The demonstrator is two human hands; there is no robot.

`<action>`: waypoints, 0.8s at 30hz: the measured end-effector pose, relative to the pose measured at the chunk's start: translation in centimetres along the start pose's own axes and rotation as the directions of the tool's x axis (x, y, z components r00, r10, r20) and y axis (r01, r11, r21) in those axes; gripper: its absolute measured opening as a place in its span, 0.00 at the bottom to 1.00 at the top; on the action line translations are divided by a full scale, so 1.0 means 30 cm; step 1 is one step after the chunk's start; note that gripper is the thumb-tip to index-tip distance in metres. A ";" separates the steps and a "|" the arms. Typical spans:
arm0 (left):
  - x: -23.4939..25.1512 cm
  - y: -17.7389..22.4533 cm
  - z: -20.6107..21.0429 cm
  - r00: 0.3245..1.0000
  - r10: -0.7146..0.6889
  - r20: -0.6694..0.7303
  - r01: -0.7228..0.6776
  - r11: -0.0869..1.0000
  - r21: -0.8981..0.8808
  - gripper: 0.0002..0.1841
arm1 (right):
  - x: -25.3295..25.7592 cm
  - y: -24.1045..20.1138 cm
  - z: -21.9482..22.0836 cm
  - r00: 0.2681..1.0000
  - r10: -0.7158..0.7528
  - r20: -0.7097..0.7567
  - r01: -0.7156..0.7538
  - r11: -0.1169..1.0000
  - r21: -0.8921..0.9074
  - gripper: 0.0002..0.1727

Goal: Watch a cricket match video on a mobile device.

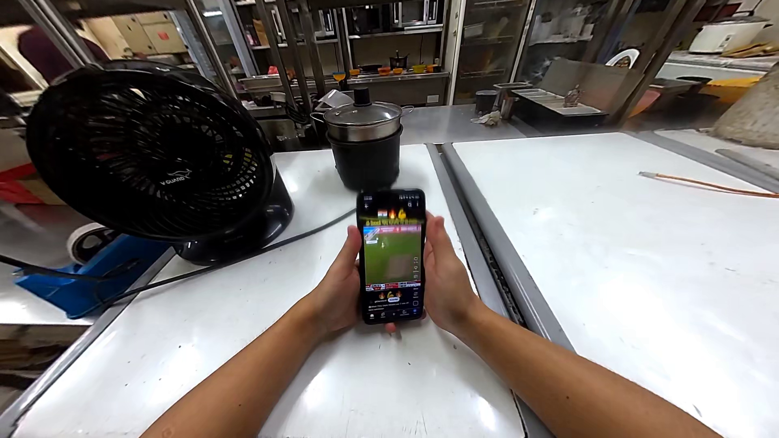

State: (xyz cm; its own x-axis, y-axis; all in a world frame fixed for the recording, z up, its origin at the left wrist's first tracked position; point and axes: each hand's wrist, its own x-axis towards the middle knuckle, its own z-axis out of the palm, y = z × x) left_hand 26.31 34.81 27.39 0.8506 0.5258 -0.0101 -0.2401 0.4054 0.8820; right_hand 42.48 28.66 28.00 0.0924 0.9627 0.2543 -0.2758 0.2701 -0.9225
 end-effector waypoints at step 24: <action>0.000 0.003 0.002 1.000 -0.002 0.015 0.002 1.000 0.011 0.47 | -0.002 -0.003 0.002 1.000 0.008 -0.008 -0.008 1.000 -0.004 0.39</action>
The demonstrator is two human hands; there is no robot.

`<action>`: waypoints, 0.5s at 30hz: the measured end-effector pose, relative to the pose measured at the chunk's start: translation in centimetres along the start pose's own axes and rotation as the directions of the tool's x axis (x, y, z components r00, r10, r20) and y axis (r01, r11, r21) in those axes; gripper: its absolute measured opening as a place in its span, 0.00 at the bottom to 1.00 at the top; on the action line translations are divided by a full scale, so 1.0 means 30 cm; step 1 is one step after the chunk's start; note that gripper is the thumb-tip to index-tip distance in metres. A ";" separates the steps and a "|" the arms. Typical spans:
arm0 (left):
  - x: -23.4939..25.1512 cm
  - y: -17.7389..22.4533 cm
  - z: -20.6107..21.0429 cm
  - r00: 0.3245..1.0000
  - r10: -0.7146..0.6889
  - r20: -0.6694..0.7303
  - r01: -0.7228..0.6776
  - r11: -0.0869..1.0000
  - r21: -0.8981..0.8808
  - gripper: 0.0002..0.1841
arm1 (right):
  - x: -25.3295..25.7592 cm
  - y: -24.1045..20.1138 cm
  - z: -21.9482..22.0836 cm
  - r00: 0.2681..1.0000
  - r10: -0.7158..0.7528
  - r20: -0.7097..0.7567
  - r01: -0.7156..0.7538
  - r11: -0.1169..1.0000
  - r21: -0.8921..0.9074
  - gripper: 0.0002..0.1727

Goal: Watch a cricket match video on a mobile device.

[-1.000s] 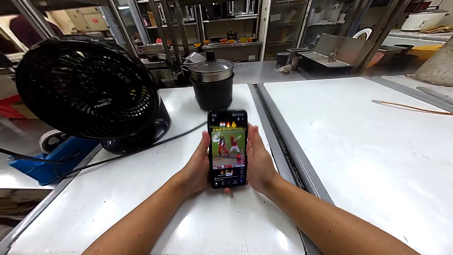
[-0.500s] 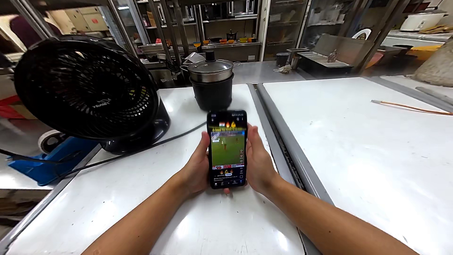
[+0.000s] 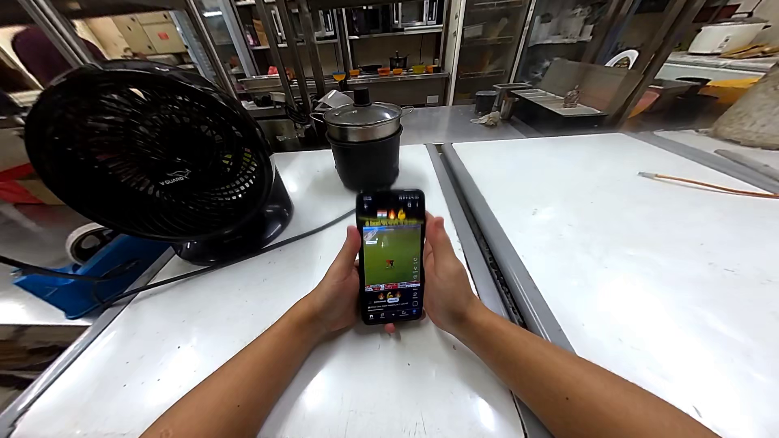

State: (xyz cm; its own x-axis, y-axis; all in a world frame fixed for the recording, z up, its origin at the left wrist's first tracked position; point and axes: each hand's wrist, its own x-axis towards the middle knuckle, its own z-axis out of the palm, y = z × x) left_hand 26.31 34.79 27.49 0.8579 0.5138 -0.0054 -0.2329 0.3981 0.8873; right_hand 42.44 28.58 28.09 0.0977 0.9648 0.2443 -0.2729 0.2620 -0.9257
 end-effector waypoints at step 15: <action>-0.002 0.001 0.005 1.000 -0.008 -0.024 0.008 1.000 0.001 0.48 | 0.000 0.001 -0.002 1.000 -0.008 0.010 0.008 1.000 0.004 0.39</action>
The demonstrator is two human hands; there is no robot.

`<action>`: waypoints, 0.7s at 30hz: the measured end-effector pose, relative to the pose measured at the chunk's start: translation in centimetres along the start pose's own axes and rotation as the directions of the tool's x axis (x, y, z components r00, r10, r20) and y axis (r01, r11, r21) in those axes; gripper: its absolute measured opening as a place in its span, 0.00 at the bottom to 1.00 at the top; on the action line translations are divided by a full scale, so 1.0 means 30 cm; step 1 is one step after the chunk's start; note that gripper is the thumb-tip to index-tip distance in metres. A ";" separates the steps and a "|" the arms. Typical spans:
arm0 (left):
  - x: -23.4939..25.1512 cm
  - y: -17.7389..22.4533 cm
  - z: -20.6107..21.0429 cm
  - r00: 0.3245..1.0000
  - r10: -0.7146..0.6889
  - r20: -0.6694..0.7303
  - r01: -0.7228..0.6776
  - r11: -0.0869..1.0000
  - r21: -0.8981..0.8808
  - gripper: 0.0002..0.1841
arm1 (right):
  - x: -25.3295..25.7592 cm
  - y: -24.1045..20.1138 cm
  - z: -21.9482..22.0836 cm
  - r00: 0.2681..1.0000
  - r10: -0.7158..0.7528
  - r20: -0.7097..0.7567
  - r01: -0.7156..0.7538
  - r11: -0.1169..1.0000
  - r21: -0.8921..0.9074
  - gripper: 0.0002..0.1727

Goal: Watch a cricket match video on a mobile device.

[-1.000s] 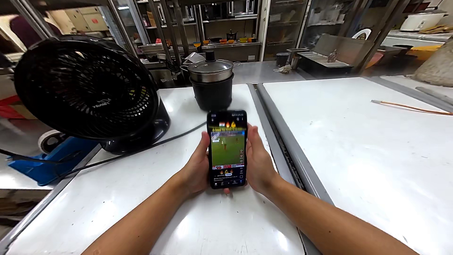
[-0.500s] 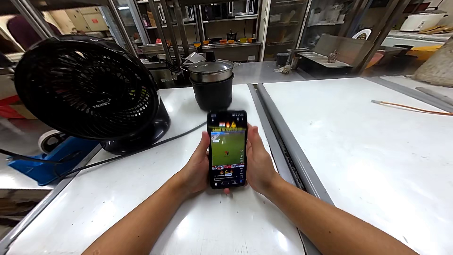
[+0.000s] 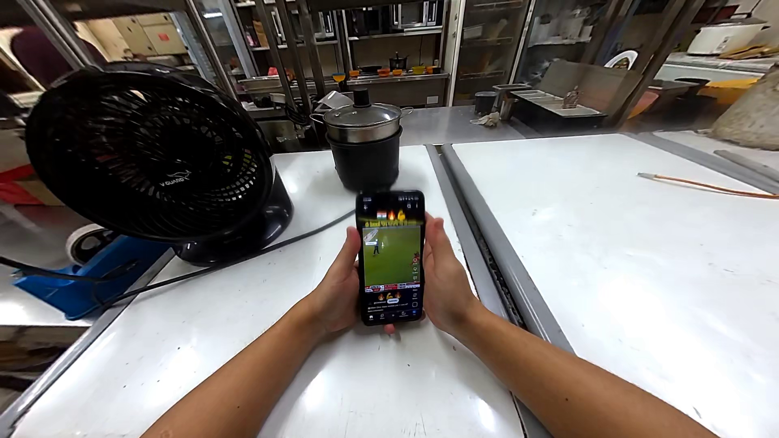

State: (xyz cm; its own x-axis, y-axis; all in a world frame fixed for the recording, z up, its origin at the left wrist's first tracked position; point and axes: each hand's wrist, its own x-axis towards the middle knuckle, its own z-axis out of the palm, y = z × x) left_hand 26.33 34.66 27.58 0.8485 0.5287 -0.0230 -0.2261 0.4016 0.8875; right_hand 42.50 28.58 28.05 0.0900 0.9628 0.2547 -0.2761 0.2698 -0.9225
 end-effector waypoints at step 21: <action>0.003 -0.002 -0.005 1.000 0.008 0.018 -0.007 1.000 -0.011 0.47 | -0.001 -0.002 0.001 1.000 0.006 -0.002 -0.006 1.000 0.000 0.37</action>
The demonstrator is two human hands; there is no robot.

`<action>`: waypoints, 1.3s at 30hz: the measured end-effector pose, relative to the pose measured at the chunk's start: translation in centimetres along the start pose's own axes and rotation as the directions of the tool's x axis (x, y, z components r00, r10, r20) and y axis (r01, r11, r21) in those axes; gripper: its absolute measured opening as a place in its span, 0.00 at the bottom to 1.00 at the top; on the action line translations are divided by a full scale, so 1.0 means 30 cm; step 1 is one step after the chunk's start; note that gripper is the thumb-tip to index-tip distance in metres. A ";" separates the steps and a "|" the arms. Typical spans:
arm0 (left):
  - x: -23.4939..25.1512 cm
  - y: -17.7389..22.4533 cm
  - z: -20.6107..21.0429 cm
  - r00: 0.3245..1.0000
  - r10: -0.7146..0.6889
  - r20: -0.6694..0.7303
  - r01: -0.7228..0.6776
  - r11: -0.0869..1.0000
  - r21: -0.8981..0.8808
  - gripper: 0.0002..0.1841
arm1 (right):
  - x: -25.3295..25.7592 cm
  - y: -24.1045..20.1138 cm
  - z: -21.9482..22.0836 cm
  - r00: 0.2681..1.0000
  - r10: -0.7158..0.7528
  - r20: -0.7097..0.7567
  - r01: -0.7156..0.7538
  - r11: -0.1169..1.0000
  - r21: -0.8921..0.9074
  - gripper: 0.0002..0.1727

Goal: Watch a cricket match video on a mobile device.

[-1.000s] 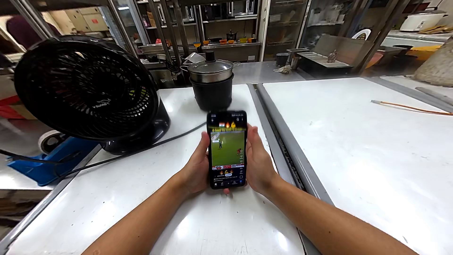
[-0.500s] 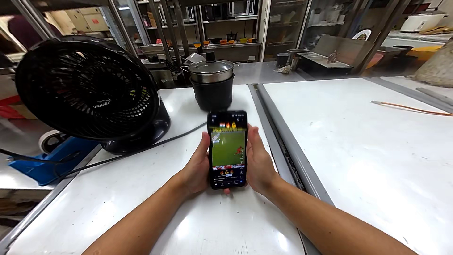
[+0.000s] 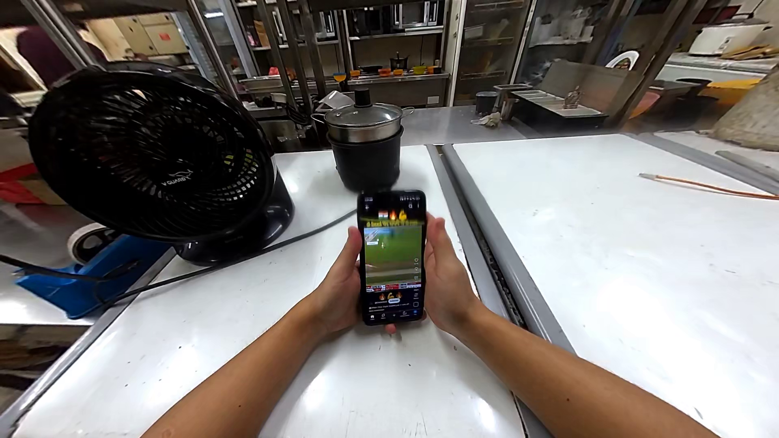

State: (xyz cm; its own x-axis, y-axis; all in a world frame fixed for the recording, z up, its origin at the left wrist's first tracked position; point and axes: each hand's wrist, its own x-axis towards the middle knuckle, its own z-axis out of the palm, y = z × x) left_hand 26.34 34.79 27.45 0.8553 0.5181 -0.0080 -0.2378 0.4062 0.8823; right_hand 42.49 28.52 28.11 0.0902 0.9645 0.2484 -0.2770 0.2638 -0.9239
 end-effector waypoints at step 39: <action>0.000 0.001 0.009 1.000 0.003 -0.021 -0.003 1.000 0.001 0.47 | -0.004 0.002 0.002 1.000 -0.010 -0.015 0.010 1.000 -0.022 0.39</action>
State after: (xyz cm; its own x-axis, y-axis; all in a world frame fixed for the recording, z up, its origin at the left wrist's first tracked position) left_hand 26.45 34.60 27.60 0.8446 0.5351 -0.0157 -0.2395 0.4039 0.8829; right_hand 42.41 28.43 28.05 0.1078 0.9613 0.2534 -0.2552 0.2731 -0.9275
